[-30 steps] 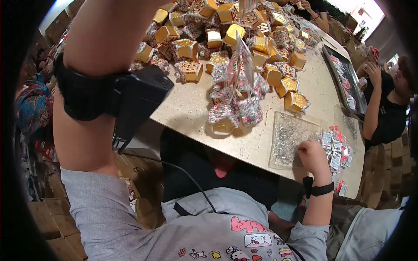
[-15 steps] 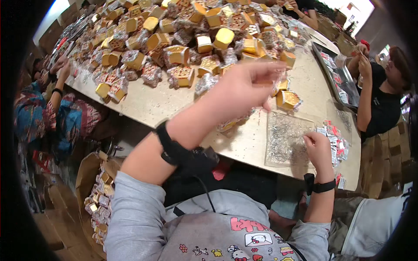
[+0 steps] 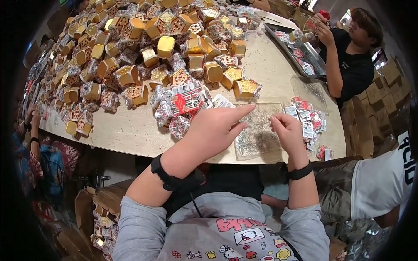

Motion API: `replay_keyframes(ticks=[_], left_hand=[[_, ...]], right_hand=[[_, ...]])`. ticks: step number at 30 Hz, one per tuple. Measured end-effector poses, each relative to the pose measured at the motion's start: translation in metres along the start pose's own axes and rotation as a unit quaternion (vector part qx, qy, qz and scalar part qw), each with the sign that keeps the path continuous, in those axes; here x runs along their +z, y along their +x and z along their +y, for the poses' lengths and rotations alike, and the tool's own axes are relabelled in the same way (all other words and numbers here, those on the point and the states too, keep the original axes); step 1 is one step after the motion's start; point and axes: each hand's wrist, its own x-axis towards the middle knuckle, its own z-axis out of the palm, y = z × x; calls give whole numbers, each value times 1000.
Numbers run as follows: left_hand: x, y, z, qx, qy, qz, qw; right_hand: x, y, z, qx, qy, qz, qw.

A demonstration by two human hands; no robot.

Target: Apply labels or stickers to packaged products and organize them.

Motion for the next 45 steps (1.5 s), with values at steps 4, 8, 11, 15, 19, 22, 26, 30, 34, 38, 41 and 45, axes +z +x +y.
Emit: replay_keyframes(ticks=[4,8,11,15,19,22,26,30,34,38,41,45], left_hand=[[5,-2,-1,10,3,4,1000],[9,-4,-5,15,9,3,1000],[10,-4,-5,4,8,1,1000],[11,-4,-5,33,-3,20,999],[3,-6,-4,32,-31,17,999],[-8,-9,-5,-54,-117,-34,991],[-24,-14,-3,-80,-192,-87,974],[-38,-21,2,-75,-194,-99,973],[-45,-28,2,-68,-207,-88,972],[-47,-32,2,-96,-237,-72,964],[-47,-36,4,-74,-215,-90,970],[-46,-39,2,26,-164,-77,983]], right_hand=[[9,-7,4,2,70,31,997],[19,-11,4,27,122,43,991],[24,-14,1,21,114,40,992],[35,-26,-14,-55,83,28,995],[44,-32,-40,-181,28,8,983],[44,-34,-54,-261,-26,9,965],[47,-36,-63,-319,-54,17,946],[46,-41,-68,-384,-75,13,920],[48,-47,-73,-400,-77,-2,913],[51,-50,-75,-430,-78,-10,899],[50,-51,-78,-431,-86,-19,898],[55,-52,-78,-435,-75,-13,897]])
